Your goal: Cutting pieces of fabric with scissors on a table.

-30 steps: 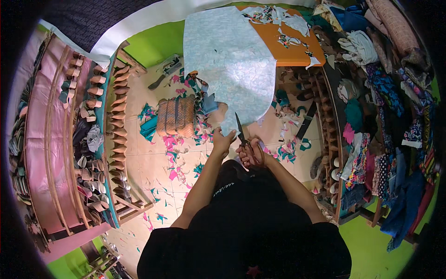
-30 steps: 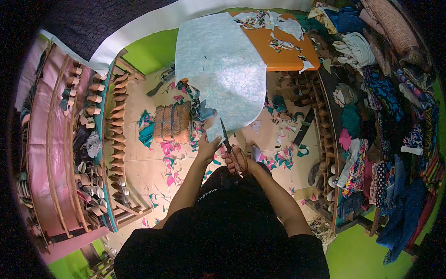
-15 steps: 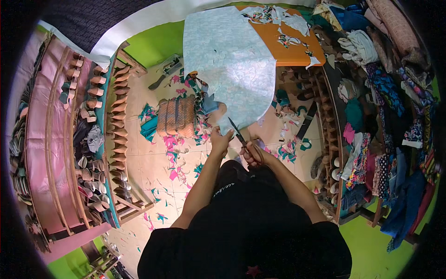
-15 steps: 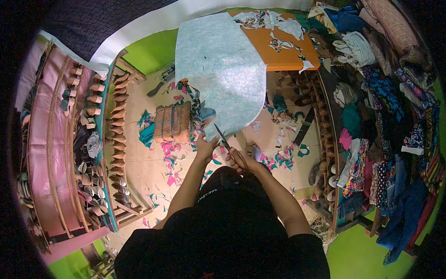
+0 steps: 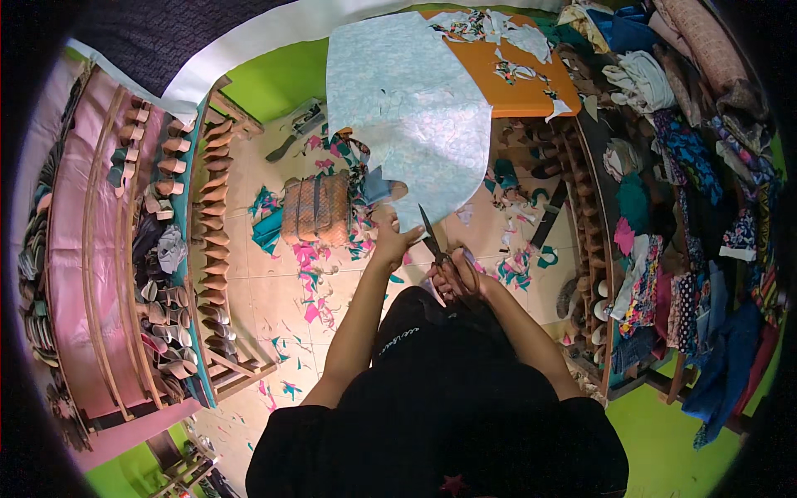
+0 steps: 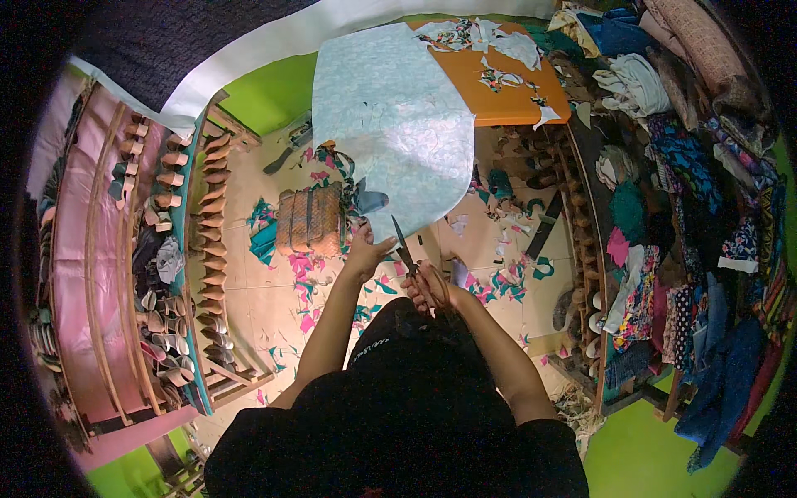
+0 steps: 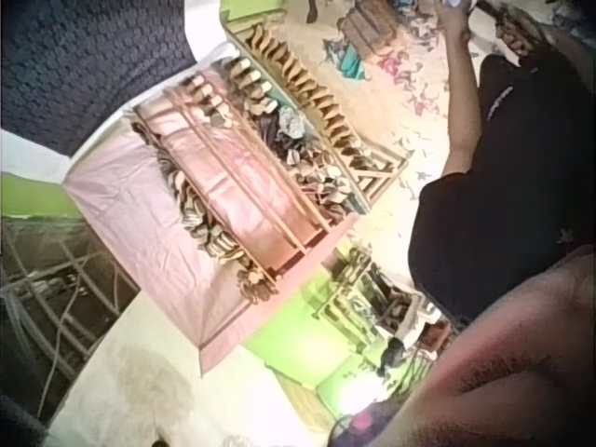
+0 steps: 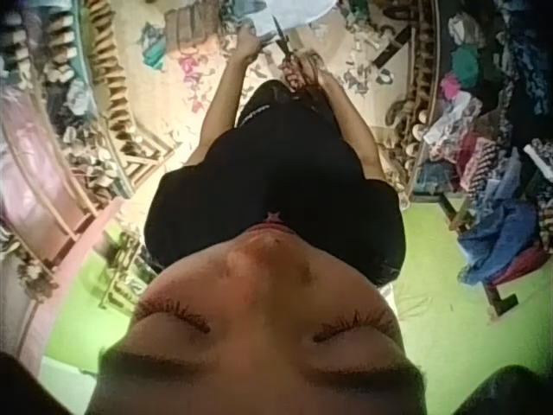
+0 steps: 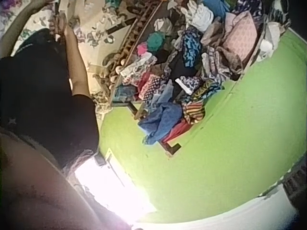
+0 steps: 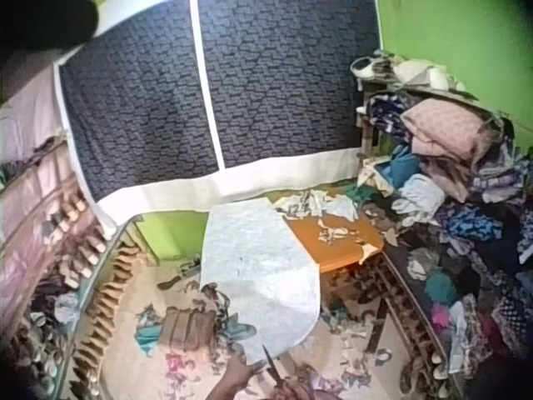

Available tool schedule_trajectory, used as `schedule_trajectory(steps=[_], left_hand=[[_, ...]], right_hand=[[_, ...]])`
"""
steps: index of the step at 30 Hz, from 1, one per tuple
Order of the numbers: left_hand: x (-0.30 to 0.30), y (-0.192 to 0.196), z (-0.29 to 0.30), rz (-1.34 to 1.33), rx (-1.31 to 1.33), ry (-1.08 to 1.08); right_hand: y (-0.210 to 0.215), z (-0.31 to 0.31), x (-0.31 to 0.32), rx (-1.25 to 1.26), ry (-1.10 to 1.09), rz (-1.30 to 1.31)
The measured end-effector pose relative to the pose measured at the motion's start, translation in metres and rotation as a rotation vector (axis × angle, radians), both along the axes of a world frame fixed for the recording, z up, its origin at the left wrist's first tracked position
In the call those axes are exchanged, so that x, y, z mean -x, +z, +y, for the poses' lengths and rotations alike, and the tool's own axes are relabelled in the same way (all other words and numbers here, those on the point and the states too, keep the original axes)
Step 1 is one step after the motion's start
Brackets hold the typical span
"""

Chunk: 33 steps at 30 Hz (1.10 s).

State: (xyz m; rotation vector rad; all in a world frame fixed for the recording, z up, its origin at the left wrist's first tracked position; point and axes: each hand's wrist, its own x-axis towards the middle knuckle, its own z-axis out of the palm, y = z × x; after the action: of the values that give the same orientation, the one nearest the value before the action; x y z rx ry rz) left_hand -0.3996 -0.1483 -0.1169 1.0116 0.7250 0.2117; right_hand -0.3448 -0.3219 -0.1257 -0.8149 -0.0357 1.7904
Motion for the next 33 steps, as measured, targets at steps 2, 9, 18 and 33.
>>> schedule_trajectory(steps=[2,9,18,33], left_hand=[[0.003,0.000,-0.002,-0.013,0.002,-0.006],[0.012,0.004,-0.018,0.007,-0.085,0.055],[0.012,-0.004,-0.022,-0.012,-0.143,0.074],[0.016,-0.010,-0.025,0.062,-0.093,-0.063]], right_hand=[[0.004,0.002,0.002,-0.001,-0.042,0.011],[0.002,0.006,0.008,-0.093,-0.098,0.022],[0.000,0.006,0.008,-0.038,-0.068,-0.003],[-0.002,0.005,0.007,0.043,-0.177,-0.023]])
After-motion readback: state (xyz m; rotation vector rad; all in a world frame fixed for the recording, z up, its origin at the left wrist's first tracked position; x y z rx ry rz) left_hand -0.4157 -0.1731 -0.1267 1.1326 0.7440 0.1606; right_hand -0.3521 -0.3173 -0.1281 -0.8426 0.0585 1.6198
